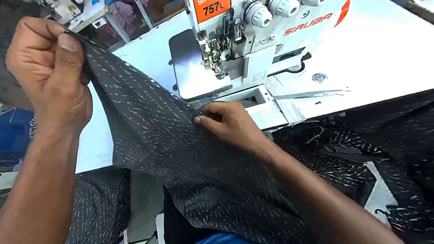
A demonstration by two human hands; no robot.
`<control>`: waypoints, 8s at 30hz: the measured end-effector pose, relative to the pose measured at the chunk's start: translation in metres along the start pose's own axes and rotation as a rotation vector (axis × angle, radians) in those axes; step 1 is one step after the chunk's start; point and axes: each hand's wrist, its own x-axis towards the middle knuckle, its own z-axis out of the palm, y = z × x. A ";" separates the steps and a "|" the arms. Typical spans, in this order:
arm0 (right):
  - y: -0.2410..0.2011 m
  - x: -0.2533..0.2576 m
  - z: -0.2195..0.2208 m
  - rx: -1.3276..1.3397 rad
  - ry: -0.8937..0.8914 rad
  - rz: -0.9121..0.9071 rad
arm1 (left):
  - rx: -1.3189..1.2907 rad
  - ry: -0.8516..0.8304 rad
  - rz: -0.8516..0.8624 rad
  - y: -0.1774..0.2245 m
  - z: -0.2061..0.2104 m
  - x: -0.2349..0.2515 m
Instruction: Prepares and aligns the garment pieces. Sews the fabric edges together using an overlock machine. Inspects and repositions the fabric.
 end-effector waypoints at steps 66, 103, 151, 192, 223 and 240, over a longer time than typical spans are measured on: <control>0.031 -0.178 -0.014 0.530 -0.141 0.433 | 0.588 0.063 -0.528 -0.003 0.057 -0.202; 0.014 -0.136 -0.038 0.683 -0.084 0.305 | 0.554 0.124 -0.468 -0.015 -0.010 -0.087; -0.018 -0.251 -0.082 0.564 -0.391 0.407 | 0.293 -0.444 -0.208 0.162 0.200 -0.254; -0.031 -0.265 -0.085 0.271 -0.213 0.232 | 0.081 -0.398 -0.238 0.163 0.235 -0.273; 0.021 -0.225 -0.039 0.417 -0.553 0.422 | 0.642 -0.261 -0.180 0.037 0.146 -0.067; 0.017 -0.164 -0.048 0.475 -0.312 0.201 | 0.697 -0.403 -0.345 -0.035 0.166 -0.005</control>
